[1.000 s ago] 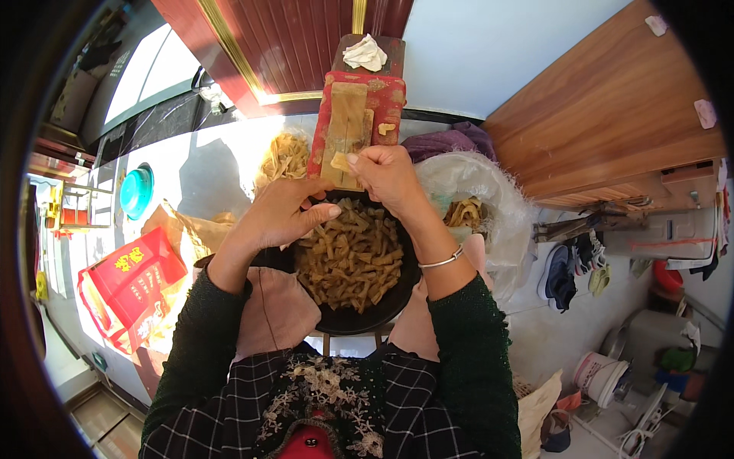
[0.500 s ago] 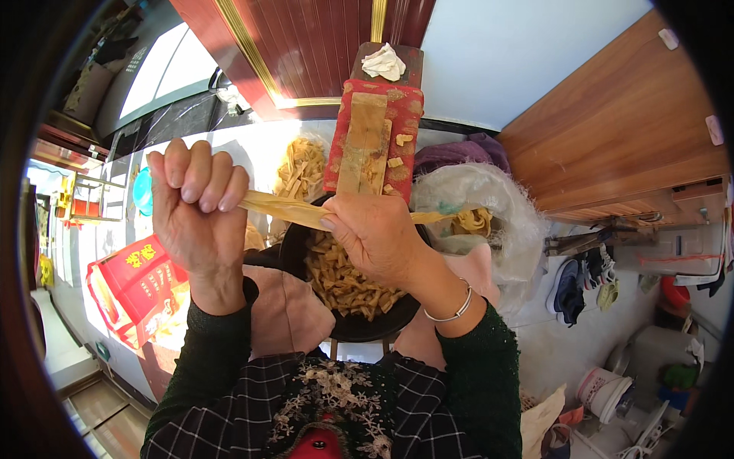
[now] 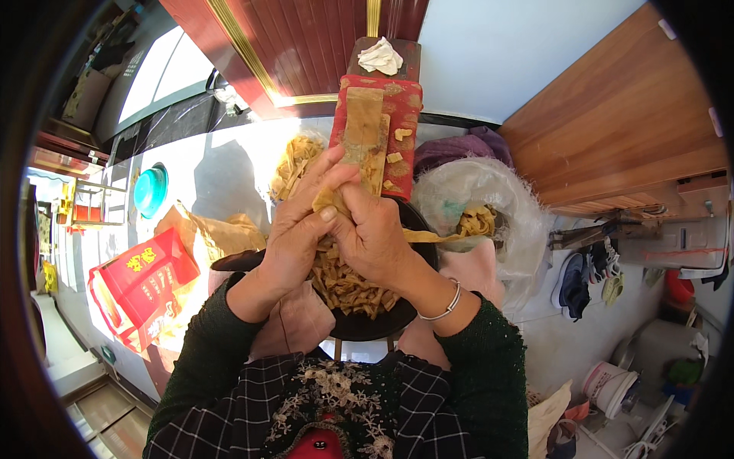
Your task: The person tears dried, light-brown food strips by hand into smaller pieces and places them into a black bowl. The person repeatedly picks up strips, tears them, and drops the pieces into the bowl, accumulating a pile of torn pieces.
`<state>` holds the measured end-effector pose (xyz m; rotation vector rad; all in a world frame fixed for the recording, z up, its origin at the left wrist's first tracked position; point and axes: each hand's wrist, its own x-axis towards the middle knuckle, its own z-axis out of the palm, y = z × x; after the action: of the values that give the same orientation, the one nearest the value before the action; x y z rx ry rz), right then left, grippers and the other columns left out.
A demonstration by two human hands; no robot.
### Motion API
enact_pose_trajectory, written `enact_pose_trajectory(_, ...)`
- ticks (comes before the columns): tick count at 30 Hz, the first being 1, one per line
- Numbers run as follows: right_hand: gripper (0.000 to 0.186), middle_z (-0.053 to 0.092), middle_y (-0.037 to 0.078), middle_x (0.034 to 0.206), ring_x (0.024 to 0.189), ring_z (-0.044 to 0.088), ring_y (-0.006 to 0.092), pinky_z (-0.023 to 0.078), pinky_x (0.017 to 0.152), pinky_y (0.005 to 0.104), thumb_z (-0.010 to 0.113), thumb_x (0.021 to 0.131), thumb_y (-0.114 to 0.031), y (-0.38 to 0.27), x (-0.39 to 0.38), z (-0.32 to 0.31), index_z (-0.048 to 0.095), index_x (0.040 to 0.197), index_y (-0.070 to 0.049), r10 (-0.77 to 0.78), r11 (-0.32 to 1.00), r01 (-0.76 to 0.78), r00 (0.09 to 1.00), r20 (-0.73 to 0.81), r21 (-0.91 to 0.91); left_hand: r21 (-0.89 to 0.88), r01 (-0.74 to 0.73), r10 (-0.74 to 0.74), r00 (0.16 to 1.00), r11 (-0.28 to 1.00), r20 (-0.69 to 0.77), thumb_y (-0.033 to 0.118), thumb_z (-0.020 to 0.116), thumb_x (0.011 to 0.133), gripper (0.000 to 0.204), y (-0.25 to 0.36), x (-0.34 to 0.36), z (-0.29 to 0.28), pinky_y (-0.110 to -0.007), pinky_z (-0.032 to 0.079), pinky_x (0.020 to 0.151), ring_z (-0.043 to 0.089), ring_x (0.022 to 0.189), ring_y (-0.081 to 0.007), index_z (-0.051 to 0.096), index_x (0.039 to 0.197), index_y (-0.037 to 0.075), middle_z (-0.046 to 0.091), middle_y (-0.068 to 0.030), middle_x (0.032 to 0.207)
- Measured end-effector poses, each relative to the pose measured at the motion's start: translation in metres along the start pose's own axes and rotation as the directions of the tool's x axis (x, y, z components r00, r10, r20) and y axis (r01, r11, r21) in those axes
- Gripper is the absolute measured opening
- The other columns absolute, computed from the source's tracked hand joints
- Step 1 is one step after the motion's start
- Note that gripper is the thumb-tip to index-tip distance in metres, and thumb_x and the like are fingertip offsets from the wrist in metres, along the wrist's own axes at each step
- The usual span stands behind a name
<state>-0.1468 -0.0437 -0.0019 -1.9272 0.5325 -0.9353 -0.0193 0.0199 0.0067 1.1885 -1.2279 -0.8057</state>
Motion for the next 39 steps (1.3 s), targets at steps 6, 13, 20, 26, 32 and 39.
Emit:
enact_pose_trajectory(6,0.027,0.036,-0.005,0.053,0.041,0.035,0.0089,0.031,0.042,0.0248,0.046,0.096,-0.024,0.009,-0.004,-0.004,0.05,0.076,-0.006,0.534,0.429,-0.601,0.771,0.348,0.674,0.512,0.071,-0.068,0.997,0.856,-0.025,-0.006,0.052,0.066,0.027,-0.001,0.013,-0.007,-0.032,0.045,0.081,0.057,0.1,-0.0261,0.057,0.091,0.0,0.045,-0.0156,0.132)
enact_pose_trajectory(13,0.027,0.028,-0.007,0.05,0.039,0.027,0.0061,0.026,0.04,0.0234,0.048,0.092,-0.029,0.026,0.003,-0.017,0.051,0.075,-0.008,0.423,-0.071,-0.8,0.517,0.745,0.595,0.488,-0.338,0.317,0.94,0.805,0.129,-0.001,0.056,0.069,0.007,-0.012,0.013,-0.015,-0.037,0.048,0.073,0.058,0.087,-0.0341,0.051,0.074,0.002,0.06,-0.0178,0.098)
enact_pose_trajectory(20,0.012,0.042,-0.007,0.057,0.045,0.033,0.0012,0.025,0.041,0.0194,0.065,0.084,-0.012,0.016,0.007,-0.018,0.055,0.082,-0.005,0.489,0.554,-0.638,0.77,0.411,0.535,0.267,0.078,-0.091,0.995,0.961,0.037,-0.003,0.046,0.071,0.006,-0.013,0.01,-0.021,-0.026,0.04,0.053,0.048,0.055,-0.0126,0.051,0.068,0.001,0.052,-0.0044,0.061)
enact_pose_trajectory(26,0.013,0.042,-0.007,0.059,0.046,0.033,0.0004,0.027,0.04,0.0188,0.063,0.086,-0.01,0.022,0.006,-0.02,0.056,0.094,-0.003,0.42,0.605,-0.628,0.774,0.474,0.49,0.243,0.238,-0.249,0.968,0.94,0.016,0.003,0.052,0.076,0.004,-0.018,0.013,-0.025,-0.032,0.043,0.051,0.055,0.052,-0.0173,0.055,0.073,0.0,0.053,-0.0098,0.057)
enact_pose_trajectory(32,0.016,0.037,-0.009,0.059,0.046,0.03,0.0012,0.027,0.042,0.0176,0.061,0.09,-0.015,0.031,0.004,-0.02,0.056,0.097,-0.002,0.269,0.198,-0.585,0.804,0.531,0.786,0.474,0.151,-0.121,0.988,0.868,-0.093,0.005,0.066,0.072,0.011,-0.014,0.014,-0.023,-0.03,0.043,0.051,0.052,0.05,-0.0166,0.056,0.074,0.0,0.054,-0.0092,0.057)
enact_pose_trajectory(39,0.016,0.045,-0.006,0.065,0.051,0.035,0.0008,0.029,0.044,0.0176,0.061,0.09,-0.014,0.033,0.003,-0.017,0.057,0.1,-0.001,0.4,0.526,-0.547,0.835,0.378,0.651,0.379,0.038,-0.165,0.937,0.925,0.308,0.014,0.072,0.077,0.024,-0.01,0.017,-0.038,-0.028,0.039,0.045,0.052,0.048,-0.0159,0.056,0.068,-0.001,0.051,-0.0065,0.053)
